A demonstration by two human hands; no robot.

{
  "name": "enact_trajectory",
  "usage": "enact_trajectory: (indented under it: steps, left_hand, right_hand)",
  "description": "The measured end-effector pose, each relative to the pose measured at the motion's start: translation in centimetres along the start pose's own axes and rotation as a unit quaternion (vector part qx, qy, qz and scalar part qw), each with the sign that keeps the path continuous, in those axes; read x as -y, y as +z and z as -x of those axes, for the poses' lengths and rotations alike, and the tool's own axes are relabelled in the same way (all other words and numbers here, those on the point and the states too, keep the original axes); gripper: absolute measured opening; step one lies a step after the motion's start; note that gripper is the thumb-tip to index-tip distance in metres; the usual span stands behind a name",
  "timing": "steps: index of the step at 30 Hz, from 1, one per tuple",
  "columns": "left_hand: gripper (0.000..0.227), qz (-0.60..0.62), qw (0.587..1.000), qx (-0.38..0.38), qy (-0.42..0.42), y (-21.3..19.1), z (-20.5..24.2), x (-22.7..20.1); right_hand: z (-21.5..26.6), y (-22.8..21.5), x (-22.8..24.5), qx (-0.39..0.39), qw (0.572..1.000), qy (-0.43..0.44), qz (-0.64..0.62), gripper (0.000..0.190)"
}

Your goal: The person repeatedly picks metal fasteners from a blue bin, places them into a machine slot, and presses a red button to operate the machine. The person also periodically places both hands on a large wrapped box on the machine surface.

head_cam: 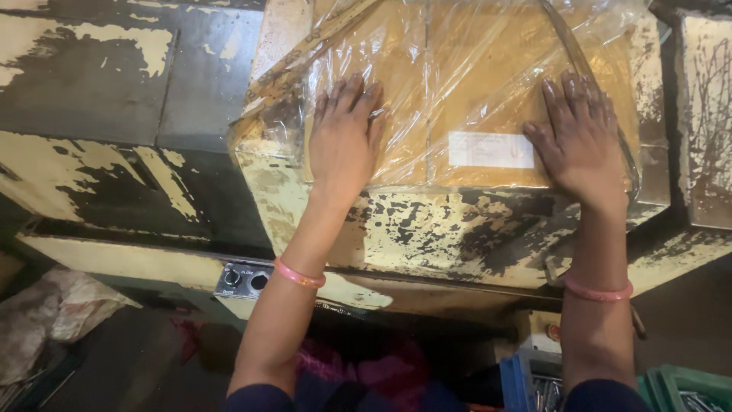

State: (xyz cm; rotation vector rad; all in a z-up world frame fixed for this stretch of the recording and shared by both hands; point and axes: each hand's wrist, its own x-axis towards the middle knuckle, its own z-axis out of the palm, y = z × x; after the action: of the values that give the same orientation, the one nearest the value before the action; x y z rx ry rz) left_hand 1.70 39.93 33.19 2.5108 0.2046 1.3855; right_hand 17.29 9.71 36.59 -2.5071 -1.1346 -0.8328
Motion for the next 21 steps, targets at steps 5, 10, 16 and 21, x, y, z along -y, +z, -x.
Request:
enact_trajectory:
  steps: [5, 10, 16, 21]
  left_hand:
    - [0.044, 0.000, 1.000, 0.000, 0.005, -0.19, -0.04, -0.02]
    - [0.043, 0.002, 1.000, 0.002, 0.006, -0.33, -0.01, -0.06]
    - [0.043, 0.012, 1.000, -0.003, 0.002, -0.24, -0.06, -0.05]
    - [0.043, 0.011, 1.000, 0.000, 0.007, -0.37, -0.02, 0.01]
  right_hand:
    - [-0.15, -0.24, 0.46, 0.001, 1.000, 0.008, -0.007, 0.071]
    - [-0.07, -0.46, 0.82, -0.001, 1.000, 0.016, -0.013, 0.072]
    - [0.06, -0.22, 0.69, -0.008, 1.000, 0.017, -0.012, 0.072]
    - [-0.11, 0.13, 0.24, -0.010, 1.000, 0.005, -0.006, 0.072]
